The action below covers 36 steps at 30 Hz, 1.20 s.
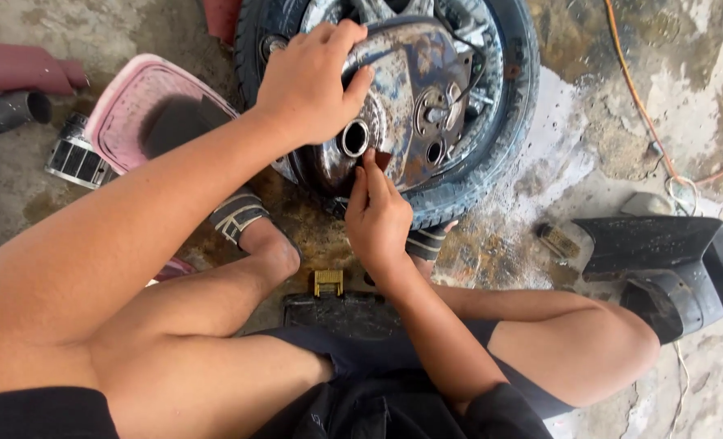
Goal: The person sits on the floor and uses a piece of sandpaper to sand the surface of a metal part resting on a tire. They repeatedly dip the sandpaper into a pink bucket of water and continue sanding the metal object.
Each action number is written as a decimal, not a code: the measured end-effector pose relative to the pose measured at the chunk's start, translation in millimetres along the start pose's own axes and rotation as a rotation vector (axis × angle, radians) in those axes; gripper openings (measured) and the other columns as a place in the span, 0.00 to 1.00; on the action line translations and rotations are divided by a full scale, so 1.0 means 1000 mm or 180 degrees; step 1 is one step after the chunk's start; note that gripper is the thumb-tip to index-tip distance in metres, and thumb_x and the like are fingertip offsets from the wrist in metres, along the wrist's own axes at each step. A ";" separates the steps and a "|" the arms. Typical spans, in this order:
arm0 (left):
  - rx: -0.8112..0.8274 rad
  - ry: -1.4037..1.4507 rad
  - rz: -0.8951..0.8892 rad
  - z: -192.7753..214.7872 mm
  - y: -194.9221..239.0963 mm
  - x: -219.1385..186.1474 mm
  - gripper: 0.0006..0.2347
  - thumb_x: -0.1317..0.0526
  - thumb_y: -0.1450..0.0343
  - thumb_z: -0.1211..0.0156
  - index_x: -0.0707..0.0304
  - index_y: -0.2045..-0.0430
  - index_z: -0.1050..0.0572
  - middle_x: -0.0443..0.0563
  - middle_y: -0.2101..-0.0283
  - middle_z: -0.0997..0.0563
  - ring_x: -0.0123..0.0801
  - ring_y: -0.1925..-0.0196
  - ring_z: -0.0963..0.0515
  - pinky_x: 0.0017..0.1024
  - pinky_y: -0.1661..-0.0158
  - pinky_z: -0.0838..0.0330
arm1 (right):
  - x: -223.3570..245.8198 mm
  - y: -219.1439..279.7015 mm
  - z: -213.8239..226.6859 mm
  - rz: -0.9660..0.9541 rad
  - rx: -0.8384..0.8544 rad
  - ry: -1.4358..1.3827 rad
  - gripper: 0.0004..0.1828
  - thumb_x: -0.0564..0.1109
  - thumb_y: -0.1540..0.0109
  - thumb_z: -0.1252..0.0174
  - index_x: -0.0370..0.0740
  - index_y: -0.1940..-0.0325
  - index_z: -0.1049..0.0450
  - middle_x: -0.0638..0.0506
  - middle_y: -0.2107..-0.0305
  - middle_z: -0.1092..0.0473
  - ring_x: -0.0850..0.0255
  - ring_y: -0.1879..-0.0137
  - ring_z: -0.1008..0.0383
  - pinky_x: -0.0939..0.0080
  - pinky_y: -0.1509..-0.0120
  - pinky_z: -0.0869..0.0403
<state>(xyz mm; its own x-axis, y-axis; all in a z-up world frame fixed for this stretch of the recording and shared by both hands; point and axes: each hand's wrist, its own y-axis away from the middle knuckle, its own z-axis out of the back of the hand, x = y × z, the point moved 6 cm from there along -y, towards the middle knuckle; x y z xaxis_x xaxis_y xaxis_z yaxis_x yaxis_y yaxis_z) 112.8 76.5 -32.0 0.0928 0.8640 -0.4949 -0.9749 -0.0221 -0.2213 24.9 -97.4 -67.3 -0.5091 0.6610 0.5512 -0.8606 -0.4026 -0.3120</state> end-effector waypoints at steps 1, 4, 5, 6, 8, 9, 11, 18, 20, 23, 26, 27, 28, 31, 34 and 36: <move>-0.0002 -0.0006 -0.0015 -0.001 0.001 -0.001 0.17 0.52 0.20 0.47 0.61 0.40 0.29 0.56 0.48 0.21 0.47 0.58 0.19 0.41 0.71 0.25 | 0.010 0.009 0.005 -0.0002 -0.0016 -0.0001 0.18 0.40 0.27 0.51 0.29 0.36 0.29 0.49 0.77 0.29 0.61 0.80 0.37 0.57 0.78 0.44; -0.0012 0.0012 -0.0004 0.004 -0.005 -0.001 0.17 0.52 0.20 0.48 0.61 0.40 0.30 0.58 0.47 0.22 0.50 0.57 0.20 0.44 0.67 0.26 | 0.026 0.012 0.012 0.0076 0.0226 -0.0024 0.21 0.39 0.28 0.51 0.29 0.31 0.35 0.42 0.71 0.25 0.51 0.73 0.27 0.51 0.74 0.33; 0.0077 0.0076 0.0055 0.004 -0.003 -0.001 0.18 0.52 0.20 0.48 0.61 0.39 0.30 0.58 0.46 0.22 0.51 0.55 0.20 0.46 0.66 0.25 | 0.026 0.009 0.014 0.0141 0.0257 0.0030 0.17 0.37 0.28 0.52 0.28 0.37 0.32 0.49 0.76 0.29 0.59 0.78 0.32 0.57 0.79 0.38; 0.0166 0.0140 0.0114 0.002 -0.001 -0.002 0.18 0.52 0.20 0.48 0.61 0.38 0.31 0.59 0.44 0.23 0.52 0.54 0.20 0.48 0.64 0.25 | 0.024 0.008 0.014 0.0207 0.0288 0.0084 0.14 0.36 0.29 0.53 0.27 0.43 0.28 0.55 0.81 0.33 0.66 0.82 0.38 0.64 0.84 0.42; 0.0100 0.0059 0.0061 -0.004 0.004 0.004 0.18 0.52 0.19 0.47 0.61 0.39 0.30 0.58 0.46 0.22 0.52 0.54 0.20 0.48 0.65 0.25 | 0.014 0.000 0.005 0.0025 0.0366 0.0165 0.16 0.38 0.28 0.53 0.25 0.40 0.30 0.51 0.80 0.32 0.63 0.82 0.38 0.61 0.83 0.43; -0.0076 -0.0071 -0.0066 -0.002 -0.003 0.006 0.17 0.51 0.19 0.46 0.61 0.39 0.30 0.57 0.47 0.21 0.52 0.55 0.20 0.49 0.65 0.26 | 0.006 -0.012 0.000 -0.0071 0.0333 0.0258 0.19 0.40 0.28 0.53 0.23 0.37 0.32 0.48 0.79 0.30 0.60 0.81 0.38 0.58 0.82 0.44; -0.0036 -0.0019 -0.0051 -0.001 0.001 0.000 0.17 0.52 0.19 0.47 0.61 0.39 0.30 0.57 0.47 0.21 0.51 0.55 0.20 0.47 0.66 0.26 | 0.024 0.011 0.008 0.0001 0.0399 0.0206 0.20 0.39 0.28 0.51 0.23 0.34 0.35 0.41 0.75 0.29 0.54 0.82 0.37 0.55 0.83 0.43; -0.0085 -0.0006 -0.0100 0.000 0.001 0.000 0.17 0.53 0.19 0.47 0.62 0.39 0.29 0.56 0.48 0.21 0.47 0.57 0.20 0.43 0.67 0.26 | 0.021 -0.010 0.011 -0.0303 0.0508 -0.0228 0.16 0.39 0.27 0.58 0.25 0.43 0.29 0.53 0.86 0.42 0.64 0.85 0.46 0.59 0.80 0.48; -0.0078 0.0025 -0.0065 0.002 -0.001 0.002 0.17 0.52 0.20 0.47 0.62 0.39 0.30 0.57 0.46 0.22 0.50 0.54 0.20 0.47 0.64 0.26 | 0.024 0.009 0.009 -0.0165 0.0502 -0.0209 0.17 0.39 0.28 0.55 0.24 0.39 0.32 0.46 0.78 0.33 0.58 0.81 0.38 0.56 0.80 0.42; -0.0023 0.0075 -0.0035 0.001 -0.001 0.001 0.18 0.52 0.20 0.47 0.61 0.39 0.29 0.58 0.45 0.22 0.52 0.53 0.20 0.48 0.63 0.26 | 0.015 -0.007 0.010 -0.0121 0.0424 -0.0250 0.14 0.39 0.28 0.54 0.25 0.44 0.30 0.44 0.76 0.30 0.56 0.80 0.34 0.56 0.79 0.39; 0.0034 0.0073 -0.0028 0.000 0.007 -0.002 0.17 0.52 0.19 0.47 0.62 0.39 0.29 0.58 0.46 0.22 0.51 0.53 0.20 0.46 0.63 0.26 | 0.033 -0.008 0.022 -0.0237 0.0512 -0.0456 0.13 0.39 0.27 0.58 0.31 0.61 0.31 0.50 0.83 0.38 0.60 0.82 0.40 0.56 0.78 0.44; 0.0002 0.0068 -0.0041 0.003 -0.001 -0.001 0.17 0.52 0.19 0.47 0.62 0.39 0.30 0.58 0.46 0.22 0.50 0.53 0.20 0.46 0.62 0.26 | 0.043 -0.013 0.024 -0.0228 0.0651 -0.0568 0.16 0.40 0.27 0.60 0.35 0.67 0.35 0.50 0.84 0.40 0.59 0.83 0.41 0.55 0.78 0.45; -0.0031 0.0052 -0.0066 0.005 -0.003 0.000 0.17 0.52 0.19 0.47 0.62 0.39 0.30 0.58 0.46 0.22 0.50 0.53 0.20 0.46 0.62 0.26 | 0.041 -0.011 0.023 -0.0198 0.0617 -0.0565 0.16 0.40 0.27 0.60 0.35 0.67 0.35 0.50 0.84 0.40 0.59 0.83 0.41 0.55 0.78 0.45; 0.0123 0.0142 0.0057 -0.002 0.000 0.002 0.19 0.52 0.20 0.48 0.62 0.38 0.30 0.58 0.43 0.23 0.54 0.51 0.21 0.50 0.63 0.25 | 0.024 -0.001 0.014 0.0025 0.0553 -0.0495 0.11 0.35 0.28 0.56 0.29 0.59 0.29 0.53 0.82 0.38 0.65 0.80 0.40 0.63 0.79 0.41; -0.0014 0.0036 -0.0073 -0.001 0.005 0.001 0.18 0.52 0.19 0.47 0.62 0.38 0.30 0.58 0.45 0.21 0.52 0.53 0.20 0.47 0.62 0.26 | 0.002 0.010 0.003 -0.0287 0.0502 -0.0266 0.23 0.41 0.27 0.55 0.26 0.30 0.38 0.38 0.68 0.25 0.51 0.73 0.28 0.53 0.74 0.36; -0.0012 0.0071 -0.0070 0.003 0.000 0.000 0.18 0.52 0.20 0.46 0.62 0.39 0.30 0.59 0.45 0.22 0.53 0.52 0.20 0.48 0.62 0.26 | 0.022 0.023 0.009 0.0016 0.0528 -0.0353 0.24 0.37 0.28 0.52 0.26 0.28 0.41 0.42 0.72 0.31 0.49 0.70 0.30 0.49 0.71 0.34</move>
<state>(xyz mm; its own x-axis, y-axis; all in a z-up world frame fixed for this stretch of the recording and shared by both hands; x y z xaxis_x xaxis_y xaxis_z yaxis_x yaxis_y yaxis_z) 111.9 77.9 -29.5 0.1186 0.8528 -0.5086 -0.9719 -0.0052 -0.2353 -6.0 -98.1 -55.7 -0.5007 0.5887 0.6346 -0.8390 -0.5105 -0.1883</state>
